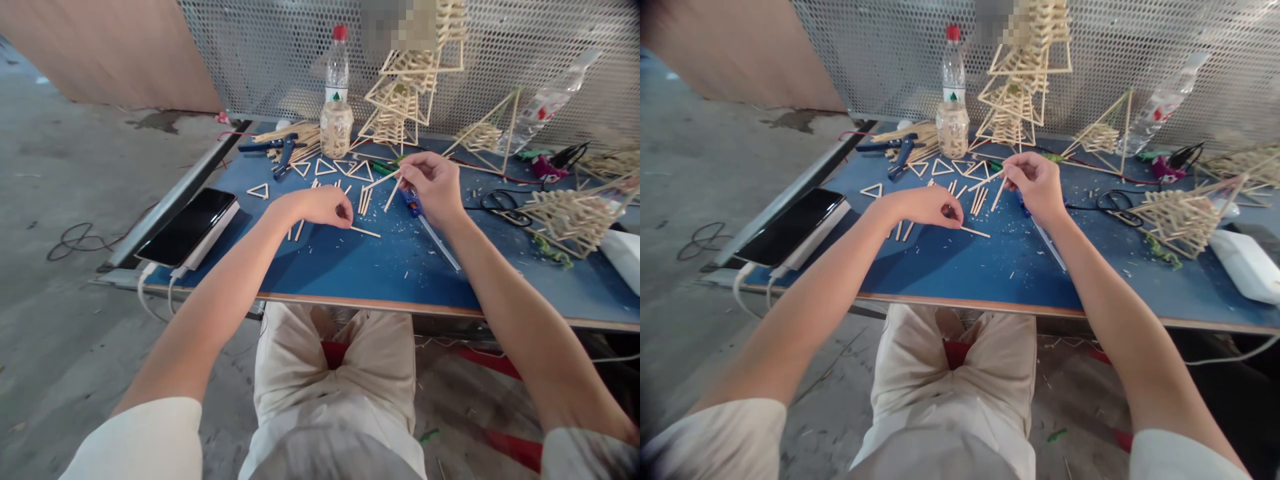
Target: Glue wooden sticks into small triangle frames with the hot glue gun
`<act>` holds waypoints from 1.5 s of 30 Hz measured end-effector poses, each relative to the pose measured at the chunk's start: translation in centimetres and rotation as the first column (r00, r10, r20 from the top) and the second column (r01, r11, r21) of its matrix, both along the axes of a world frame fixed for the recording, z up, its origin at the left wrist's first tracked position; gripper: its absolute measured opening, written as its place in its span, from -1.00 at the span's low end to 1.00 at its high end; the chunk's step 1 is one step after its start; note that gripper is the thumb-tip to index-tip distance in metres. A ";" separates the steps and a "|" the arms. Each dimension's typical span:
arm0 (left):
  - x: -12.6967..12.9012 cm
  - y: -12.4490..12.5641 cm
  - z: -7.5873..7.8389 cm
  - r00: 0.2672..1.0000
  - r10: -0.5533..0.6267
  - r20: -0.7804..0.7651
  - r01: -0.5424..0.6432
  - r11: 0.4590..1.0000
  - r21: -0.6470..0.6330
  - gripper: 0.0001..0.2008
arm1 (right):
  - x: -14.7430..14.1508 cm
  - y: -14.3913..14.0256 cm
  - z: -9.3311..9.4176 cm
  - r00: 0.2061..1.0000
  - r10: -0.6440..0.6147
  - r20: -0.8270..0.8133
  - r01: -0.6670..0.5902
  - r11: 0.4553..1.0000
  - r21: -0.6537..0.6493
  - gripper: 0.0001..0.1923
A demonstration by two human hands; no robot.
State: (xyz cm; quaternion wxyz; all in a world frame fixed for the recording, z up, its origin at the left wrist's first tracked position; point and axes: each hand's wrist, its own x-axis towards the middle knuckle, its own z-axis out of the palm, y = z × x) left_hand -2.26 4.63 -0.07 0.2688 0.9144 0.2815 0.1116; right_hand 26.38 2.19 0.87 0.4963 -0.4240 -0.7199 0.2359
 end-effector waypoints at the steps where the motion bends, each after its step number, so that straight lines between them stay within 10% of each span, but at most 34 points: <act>1: 0.1 -0.1 -0.1 1.000 -0.002 -0.013 0.002 1.000 0.008 -0.90 | 0.1 0.2 -0.1 1.000 -0.003 -0.027 0.003 1.000 -0.008 -0.52; 12: 0.2 -2.7 3.5 0.982 0.151 -0.114 -0.147 0.988 0.036 -0.66 | 0.4 0.3 0.4 0.937 -0.007 -0.349 -0.074 0.973 -0.218 -0.42; 32: 0.9 -1.8 1.4 1.000 -0.001 -0.008 0.001 0.997 0.071 -0.83 | 0.5 1.4 -1.0 0.898 -0.016 -0.440 -0.059 0.986 -0.158 -0.72; 40: 1.2 -2.5 2.2 0.873 0.295 0.389 -0.375 0.915 0.148 -0.64 | -0.8 0.2 -0.7 0.904 -0.005 -0.428 -0.086 0.978 -0.191 -0.70; 45: 2.2 -2.8 1.7 0.805 0.342 0.485 -0.412 0.910 0.042 -0.48 | -1.4 -0.5 -0.5 0.951 -0.023 -0.308 -0.038 0.981 -0.191 -0.75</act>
